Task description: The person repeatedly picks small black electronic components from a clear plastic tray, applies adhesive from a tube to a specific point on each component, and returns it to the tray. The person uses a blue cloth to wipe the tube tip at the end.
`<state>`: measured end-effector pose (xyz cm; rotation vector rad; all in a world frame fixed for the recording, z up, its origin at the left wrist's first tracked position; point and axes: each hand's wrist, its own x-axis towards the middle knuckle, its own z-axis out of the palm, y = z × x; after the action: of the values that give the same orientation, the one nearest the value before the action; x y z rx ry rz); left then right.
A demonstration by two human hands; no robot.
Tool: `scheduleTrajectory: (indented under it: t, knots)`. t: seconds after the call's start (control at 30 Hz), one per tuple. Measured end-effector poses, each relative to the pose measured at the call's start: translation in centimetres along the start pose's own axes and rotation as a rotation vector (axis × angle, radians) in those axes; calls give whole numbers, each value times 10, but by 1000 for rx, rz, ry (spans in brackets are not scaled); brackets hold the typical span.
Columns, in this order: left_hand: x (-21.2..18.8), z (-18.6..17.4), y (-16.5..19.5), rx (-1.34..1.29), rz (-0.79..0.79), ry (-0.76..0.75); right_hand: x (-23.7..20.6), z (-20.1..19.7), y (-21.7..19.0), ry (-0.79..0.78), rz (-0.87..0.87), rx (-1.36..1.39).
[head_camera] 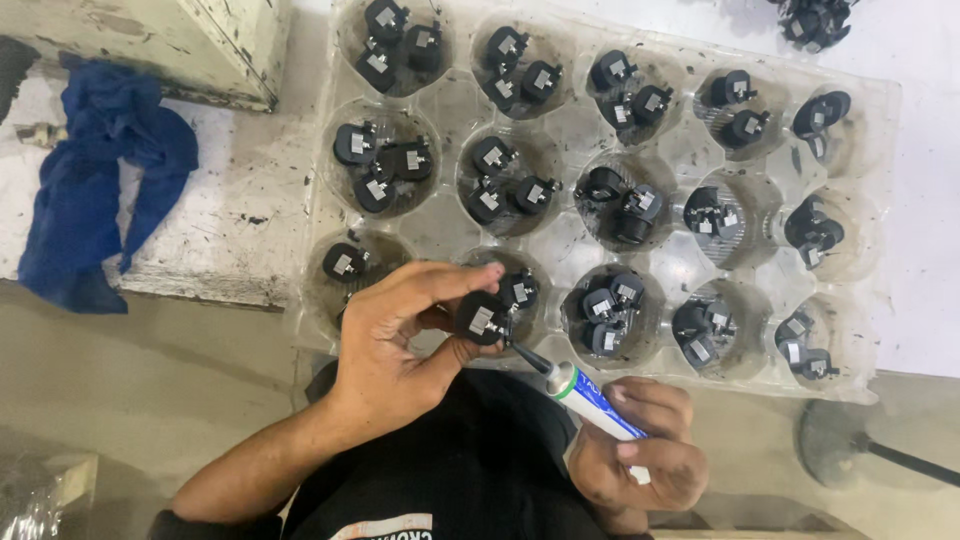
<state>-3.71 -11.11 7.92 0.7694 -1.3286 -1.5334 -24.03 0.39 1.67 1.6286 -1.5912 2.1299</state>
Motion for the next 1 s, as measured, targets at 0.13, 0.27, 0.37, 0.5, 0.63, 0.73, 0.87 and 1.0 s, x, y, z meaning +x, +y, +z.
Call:
scheduleTrajectory:
  t: [0.13, 0.27, 0.37, 0.5, 0.63, 0.73, 0.87, 1.0]
  knots:
    - [-3, -5, -6, 124, 60, 63, 3, 4, -3, -69, -22, -82]
    - [-5, -6, -10, 109, 68, 21, 5, 9, -9, -122, 1, -105]
    - [-4, -8, -11, 58, 21, -10, 9, 14, -10, -155, -54, -150]
    - [-1, -9, -12, -11, -34, -39, 15, 19, -8, -137, -85, -135]
    - [0, -9, -14, -47, -71, -60, 20, 20, -8, -153, -121, -124]
    - [0, -9, -15, -75, -104, -71, 21, 20, -10, -172, -117, -125]
    - [1, -9, -14, -75, -122, -79, 22, 19, -12, -173, -105, -114]
    - [1, -8, -13, -89, -120, -72, 21, 18, -13, -176, -108, -131]
